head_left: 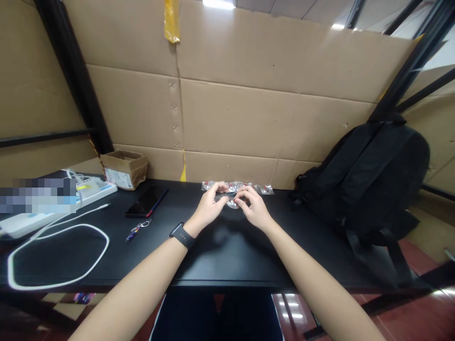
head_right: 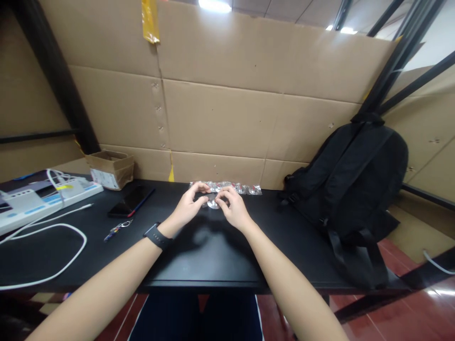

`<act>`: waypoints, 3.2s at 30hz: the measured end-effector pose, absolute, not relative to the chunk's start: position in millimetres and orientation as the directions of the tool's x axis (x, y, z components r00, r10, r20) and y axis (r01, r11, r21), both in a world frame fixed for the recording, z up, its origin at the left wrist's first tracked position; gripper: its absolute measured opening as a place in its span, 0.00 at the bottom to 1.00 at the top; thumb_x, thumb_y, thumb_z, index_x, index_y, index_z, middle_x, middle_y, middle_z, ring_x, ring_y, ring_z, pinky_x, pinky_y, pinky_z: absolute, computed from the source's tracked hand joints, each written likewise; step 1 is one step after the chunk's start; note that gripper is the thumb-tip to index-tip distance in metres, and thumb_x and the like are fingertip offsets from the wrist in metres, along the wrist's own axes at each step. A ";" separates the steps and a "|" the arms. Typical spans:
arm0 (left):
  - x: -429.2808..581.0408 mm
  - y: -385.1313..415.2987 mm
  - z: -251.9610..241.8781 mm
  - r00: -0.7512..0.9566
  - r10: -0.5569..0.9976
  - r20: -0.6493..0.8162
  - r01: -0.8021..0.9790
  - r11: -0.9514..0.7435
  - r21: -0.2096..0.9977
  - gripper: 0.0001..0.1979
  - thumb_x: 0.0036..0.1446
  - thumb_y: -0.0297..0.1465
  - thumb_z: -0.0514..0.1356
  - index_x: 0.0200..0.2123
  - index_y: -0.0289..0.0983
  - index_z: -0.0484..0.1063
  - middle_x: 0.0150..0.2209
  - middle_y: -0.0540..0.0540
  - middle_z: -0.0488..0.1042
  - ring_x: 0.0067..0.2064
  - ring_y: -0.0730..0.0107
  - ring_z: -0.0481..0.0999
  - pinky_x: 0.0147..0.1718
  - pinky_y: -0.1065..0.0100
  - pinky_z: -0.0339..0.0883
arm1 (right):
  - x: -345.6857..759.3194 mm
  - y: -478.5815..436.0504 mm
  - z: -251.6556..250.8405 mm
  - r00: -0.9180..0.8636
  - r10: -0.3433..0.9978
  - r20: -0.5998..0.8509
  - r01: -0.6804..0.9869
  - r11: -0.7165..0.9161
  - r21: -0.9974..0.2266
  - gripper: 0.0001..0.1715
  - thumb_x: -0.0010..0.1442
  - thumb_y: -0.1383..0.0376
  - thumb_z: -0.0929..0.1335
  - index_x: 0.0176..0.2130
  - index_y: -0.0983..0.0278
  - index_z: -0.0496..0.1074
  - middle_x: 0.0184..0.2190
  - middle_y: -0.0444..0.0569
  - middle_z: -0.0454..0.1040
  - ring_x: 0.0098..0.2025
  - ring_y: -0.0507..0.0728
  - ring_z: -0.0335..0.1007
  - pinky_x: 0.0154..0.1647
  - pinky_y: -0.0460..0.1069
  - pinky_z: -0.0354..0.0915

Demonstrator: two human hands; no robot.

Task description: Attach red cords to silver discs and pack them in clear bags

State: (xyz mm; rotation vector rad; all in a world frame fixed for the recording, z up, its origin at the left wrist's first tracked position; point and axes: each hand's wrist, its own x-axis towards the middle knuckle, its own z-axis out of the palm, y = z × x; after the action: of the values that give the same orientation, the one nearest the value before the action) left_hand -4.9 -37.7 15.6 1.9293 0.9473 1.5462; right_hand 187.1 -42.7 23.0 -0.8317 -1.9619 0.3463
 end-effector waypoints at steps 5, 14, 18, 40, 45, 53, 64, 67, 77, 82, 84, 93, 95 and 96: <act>-4.1 -44.3 17.4 0.279 0.753 0.596 0.283 -0.657 0.699 0.12 0.56 0.32 0.64 0.45 0.43 0.76 0.42 0.47 0.80 0.45 0.62 0.79 0.48 0.65 0.68 | 190.5 -41.8 22.1 -0.413 0.643 0.645 0.409 0.764 -0.499 0.09 0.67 0.60 0.65 0.39 0.61 0.73 0.46 0.54 0.69 0.48 0.60 0.68 0.43 0.53 0.69; -6.8 -43.5 16.7 0.412 0.761 0.500 0.566 -0.644 0.514 0.08 0.61 0.36 0.61 0.33 0.45 0.81 0.40 0.51 0.81 0.48 0.63 0.75 0.51 0.63 0.61 | 204.0 -31.8 21.4 -0.499 0.656 0.566 0.448 0.755 -0.479 0.10 0.67 0.61 0.65 0.38 0.62 0.74 0.42 0.52 0.74 0.43 0.57 0.71 0.41 0.50 0.67; -6.7 -42.4 10.5 0.410 0.781 0.472 0.640 -0.615 0.461 0.05 0.58 0.37 0.64 0.32 0.46 0.80 0.43 0.51 0.80 0.52 0.58 0.71 0.51 0.58 0.56 | 226.8 -18.4 17.8 -0.436 0.763 0.477 0.633 0.637 -0.440 0.11 0.66 0.63 0.65 0.40 0.63 0.78 0.38 0.50 0.78 0.37 0.56 0.72 0.40 0.50 0.66; -3.6 -44.5 1.0 0.427 0.736 0.525 0.810 -0.570 0.141 0.04 0.62 0.31 0.60 0.36 0.40 0.75 0.45 0.43 0.77 0.52 0.54 0.67 0.47 0.54 0.52 | 250.5 -2.1 4.7 -0.417 0.834 0.363 0.742 0.542 -0.393 0.02 0.57 0.68 0.71 0.32 0.63 0.78 0.31 0.47 0.77 0.30 0.54 0.71 0.34 0.48 0.63; -3.1 -46.2 7.0 0.380 0.696 0.609 0.817 -0.561 0.131 0.05 0.65 0.33 0.59 0.38 0.41 0.75 0.47 0.44 0.76 0.54 0.54 0.66 0.47 0.54 0.52 | 230.7 -17.4 21.3 -0.346 0.743 0.573 0.556 0.654 -0.512 0.06 0.64 0.63 0.67 0.37 0.63 0.74 0.38 0.49 0.74 0.35 0.54 0.70 0.35 0.48 0.65; -6.6 -47.2 24.8 0.140 0.732 0.667 0.760 -0.512 0.402 0.05 0.64 0.36 0.60 0.39 0.45 0.76 0.43 0.48 0.78 0.49 0.59 0.71 0.44 0.59 0.53 | 238.8 -23.0 28.6 -0.396 0.680 0.618 0.718 0.649 -0.254 0.04 0.63 0.66 0.68 0.36 0.61 0.75 0.41 0.52 0.71 0.45 0.60 0.66 0.51 0.57 0.64; -11.5 -43.4 29.4 0.063 0.824 0.563 0.659 -0.458 0.597 0.07 0.65 0.36 0.56 0.41 0.42 0.74 0.43 0.48 0.81 0.47 0.61 0.77 0.52 0.59 0.57 | 232.1 -23.2 29.6 -0.228 0.844 0.485 0.443 0.533 -0.720 0.16 0.62 0.52 0.68 0.39 0.63 0.73 0.34 0.52 0.78 0.35 0.58 0.73 0.38 0.53 0.68; -10.6 -42.8 28.4 0.099 0.827 0.554 0.614 -0.489 0.620 0.06 0.65 0.34 0.56 0.40 0.42 0.73 0.42 0.50 0.81 0.47 0.62 0.77 0.52 0.60 0.58 | 225.1 -23.8 28.0 -0.230 0.850 0.475 0.348 0.527 -0.775 0.17 0.60 0.51 0.70 0.38 0.63 0.73 0.36 0.53 0.79 0.38 0.59 0.75 0.43 0.54 0.70; -6.3 -35.6 14.6 0.237 0.848 0.475 0.436 -0.529 0.728 0.08 0.65 0.36 0.55 0.40 0.41 0.72 0.40 0.50 0.80 0.42 0.65 0.78 0.45 0.65 0.66 | 209.7 -28.6 19.4 -0.284 0.856 0.433 0.149 0.485 -0.862 0.15 0.58 0.55 0.73 0.38 0.63 0.73 0.35 0.49 0.78 0.36 0.56 0.75 0.42 0.52 0.69; -1.4 -31.6 5.4 0.268 0.839 0.474 0.346 -0.543 0.765 0.09 0.65 0.37 0.56 0.40 0.40 0.72 0.41 0.48 0.80 0.43 0.65 0.78 0.44 0.67 0.69 | 198.8 -33.0 15.9 -0.287 0.874 0.391 0.076 0.428 -0.901 0.16 0.58 0.54 0.73 0.38 0.63 0.73 0.33 0.48 0.77 0.35 0.55 0.75 0.37 0.51 0.71; -0.2 -30.5 3.1 0.262 0.838 0.479 0.304 -0.542 0.783 0.08 0.64 0.37 0.56 0.40 0.40 0.72 0.40 0.47 0.80 0.43 0.65 0.79 0.44 0.67 0.69 | 196.2 -33.3 13.7 -0.271 0.889 0.370 0.018 0.389 -0.921 0.16 0.57 0.54 0.74 0.38 0.62 0.73 0.35 0.48 0.77 0.37 0.56 0.76 0.38 0.51 0.73; -0.3 -32.1 5.8 0.263 0.833 0.487 0.241 -0.546 0.802 0.07 0.64 0.35 0.57 0.39 0.39 0.72 0.37 0.47 0.81 0.41 0.65 0.80 0.46 0.64 0.70 | 192.5 -35.8 11.1 -0.302 0.913 0.275 -0.143 0.242 -0.960 0.17 0.53 0.55 0.77 0.38 0.62 0.73 0.47 0.49 0.73 0.43 0.57 0.77 0.46 0.57 0.77; -1.4 -32.7 6.7 0.262 0.836 0.482 0.263 -0.542 0.798 0.07 0.63 0.35 0.58 0.39 0.39 0.73 0.36 0.48 0.81 0.40 0.65 0.80 0.45 0.64 0.70 | 192.2 -37.5 12.2 -0.325 0.908 0.263 -0.146 0.226 -0.963 0.18 0.53 0.57 0.77 0.40 0.60 0.73 0.47 0.48 0.74 0.43 0.57 0.77 0.46 0.58 0.77; -2.0 -32.6 6.7 0.260 0.839 0.479 0.276 -0.540 0.795 0.07 0.62 0.35 0.58 0.38 0.40 0.73 0.35 0.48 0.81 0.40 0.65 0.81 0.45 0.64 0.70 | 192.2 -38.2 12.6 -0.334 0.907 0.255 -0.144 0.219 -0.965 0.19 0.53 0.57 0.77 0.42 0.59 0.73 0.47 0.48 0.74 0.44 0.57 0.77 0.46 0.58 0.77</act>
State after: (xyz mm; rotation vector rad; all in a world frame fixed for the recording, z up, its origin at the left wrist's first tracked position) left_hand -2.0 -32.6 6.7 1.9608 1.0065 1.2676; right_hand 192.2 -38.2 12.6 -0.7595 -1.4875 1.3181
